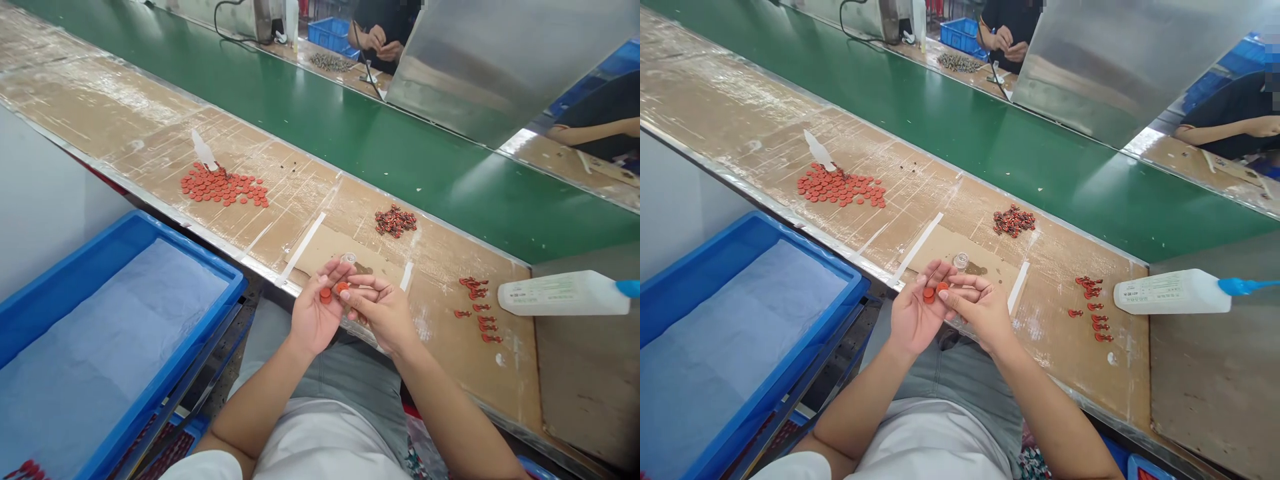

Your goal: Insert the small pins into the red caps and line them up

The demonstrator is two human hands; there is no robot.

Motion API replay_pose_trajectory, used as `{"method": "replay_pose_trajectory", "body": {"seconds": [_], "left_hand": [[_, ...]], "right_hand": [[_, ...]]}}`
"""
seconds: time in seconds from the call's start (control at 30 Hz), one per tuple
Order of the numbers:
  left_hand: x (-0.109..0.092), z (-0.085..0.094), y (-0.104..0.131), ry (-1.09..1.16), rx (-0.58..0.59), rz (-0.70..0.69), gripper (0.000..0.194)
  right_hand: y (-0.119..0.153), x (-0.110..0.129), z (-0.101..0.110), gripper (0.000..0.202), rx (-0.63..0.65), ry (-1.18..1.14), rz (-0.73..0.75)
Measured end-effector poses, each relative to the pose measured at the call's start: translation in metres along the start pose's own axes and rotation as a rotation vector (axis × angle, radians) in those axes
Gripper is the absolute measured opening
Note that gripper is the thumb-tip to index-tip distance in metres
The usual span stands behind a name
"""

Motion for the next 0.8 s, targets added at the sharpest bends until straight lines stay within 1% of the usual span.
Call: {"method": "replay_pose_trajectory", "body": {"seconds": [0.1, 0.2, 0.27, 0.33, 0.43, 0.47, 0.5, 0.53, 0.57, 0.6, 0.63, 0.7, 0.73, 0.8], "left_hand": [[0.006, 0.005, 0.006, -0.073, 0.064, -0.044, 0.028], [0.013, 0.013, 0.007, -0.109, 0.06, -0.053, 0.027], [0.015, 0.017, 0.006, -0.103, 0.026, -0.048, 0.024], [0.015, 0.021, 0.004, -0.089, -0.009, -0.029, 0.024], [0.01, 0.025, 0.001, -0.049, -0.062, -0.011, 0.023], [0.008, 0.027, 0.0, -0.033, -0.079, -0.017, 0.021], [0.005, 0.029, -0.001, -0.02, -0.096, -0.027, 0.019], [0.002, 0.031, -0.001, -0.015, -0.111, -0.036, 0.017], [0.0, 0.033, -0.002, -0.016, -0.126, -0.042, 0.015], [-0.003, 0.035, -0.003, -0.022, -0.146, -0.048, 0.014], [-0.004, 0.037, -0.003, -0.029, -0.166, -0.05, 0.014], [-0.006, 0.041, -0.004, -0.039, -0.198, -0.05, 0.014], [-0.006, 0.043, -0.004, -0.042, -0.208, -0.048, 0.014], [-0.006, 0.046, -0.004, -0.046, -0.219, -0.046, 0.014]], "right_hand": [[0.003, -0.007, -0.003, 0.041, 0.012, -0.157, -0.045], [0.003, -0.011, -0.007, 0.045, 0.015, -0.247, -0.054], [0.002, -0.012, -0.008, 0.048, 0.008, -0.223, -0.035], [0.002, -0.009, -0.007, 0.047, 0.011, -0.113, -0.018], [0.001, 0.002, 0.0, 0.042, 0.048, 0.176, -0.008], [-0.002, 0.009, 0.007, 0.038, 0.027, 0.304, 0.033], [-0.006, 0.019, 0.016, 0.033, -0.024, 0.452, 0.102], [-0.013, 0.031, 0.027, 0.028, -0.106, 0.612, 0.192], [-0.02, 0.044, 0.039, 0.025, -0.227, 0.796, 0.307], [-0.03, 0.055, 0.05, 0.023, -0.331, 0.978, 0.386], [-0.043, 0.062, 0.062, 0.026, -0.403, 1.121, 0.404], [-0.074, 0.067, 0.084, 0.041, -0.466, 1.353, 0.325], [-0.088, 0.067, 0.093, 0.042, -0.482, 1.456, 0.285], [-0.11, 0.065, 0.106, 0.035, -0.481, 1.594, 0.22]]}}
Point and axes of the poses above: each hand's wrist, its own y-axis away from the middle knuckle, its own z-axis out of the back of the hand, x = y × z, the point moved 5 cm from there along -y, towards the middle knuckle, and after that the axes turned 9 degrees about x, right-handed, at the moved point
